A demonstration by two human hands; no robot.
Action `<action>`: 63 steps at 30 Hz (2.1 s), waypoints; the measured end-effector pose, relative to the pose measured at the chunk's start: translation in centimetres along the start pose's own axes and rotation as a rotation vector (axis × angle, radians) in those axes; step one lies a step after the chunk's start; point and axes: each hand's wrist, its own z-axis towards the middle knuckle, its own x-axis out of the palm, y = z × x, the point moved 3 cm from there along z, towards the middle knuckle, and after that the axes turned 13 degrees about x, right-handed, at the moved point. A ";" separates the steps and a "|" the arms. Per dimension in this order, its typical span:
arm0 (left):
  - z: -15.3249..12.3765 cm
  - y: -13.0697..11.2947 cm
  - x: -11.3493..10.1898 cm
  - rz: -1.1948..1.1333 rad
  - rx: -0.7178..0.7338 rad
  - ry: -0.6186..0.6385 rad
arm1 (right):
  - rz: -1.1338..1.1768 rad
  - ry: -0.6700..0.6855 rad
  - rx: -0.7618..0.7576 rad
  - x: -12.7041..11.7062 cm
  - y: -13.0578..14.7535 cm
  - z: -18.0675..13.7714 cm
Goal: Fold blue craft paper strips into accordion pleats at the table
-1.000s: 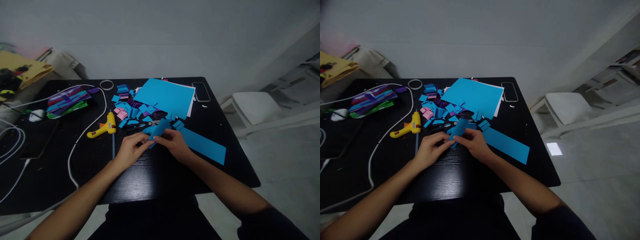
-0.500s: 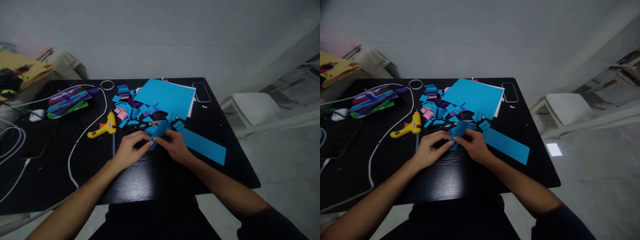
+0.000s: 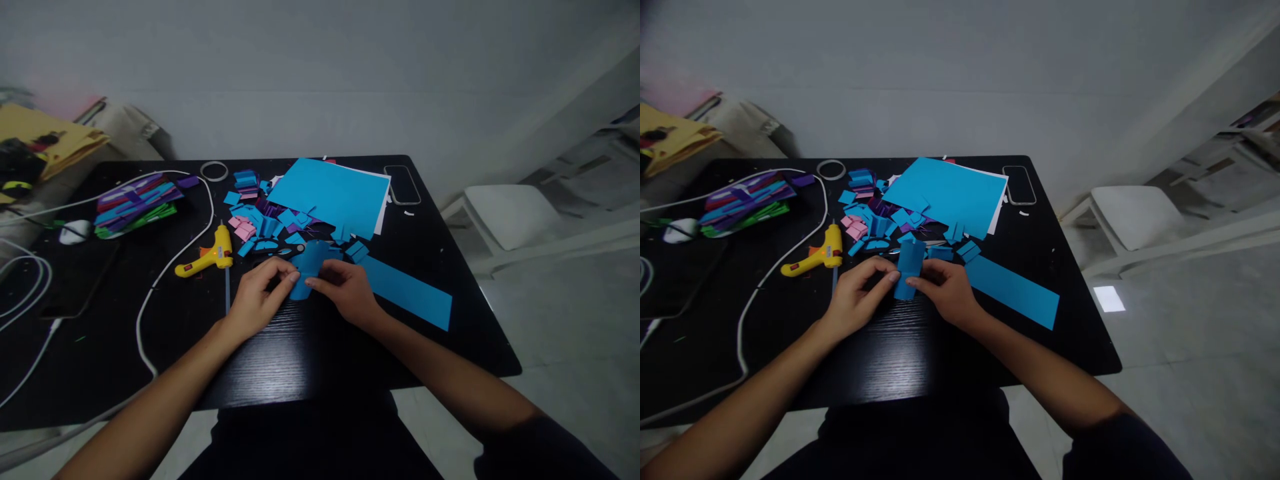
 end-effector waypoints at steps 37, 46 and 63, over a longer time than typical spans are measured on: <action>0.2 -0.1 -0.3 -0.150 -0.083 -0.114 | -0.028 0.013 -0.063 -0.3 0.8 -0.5; -0.1 0.0 -0.3 -0.174 -0.064 -0.132 | -0.080 -0.028 -0.099 -0.3 0.8 -0.7; 0.2 -0.2 -0.4 -0.112 0.037 -0.105 | -0.215 -0.079 -0.201 -0.5 1.2 -0.9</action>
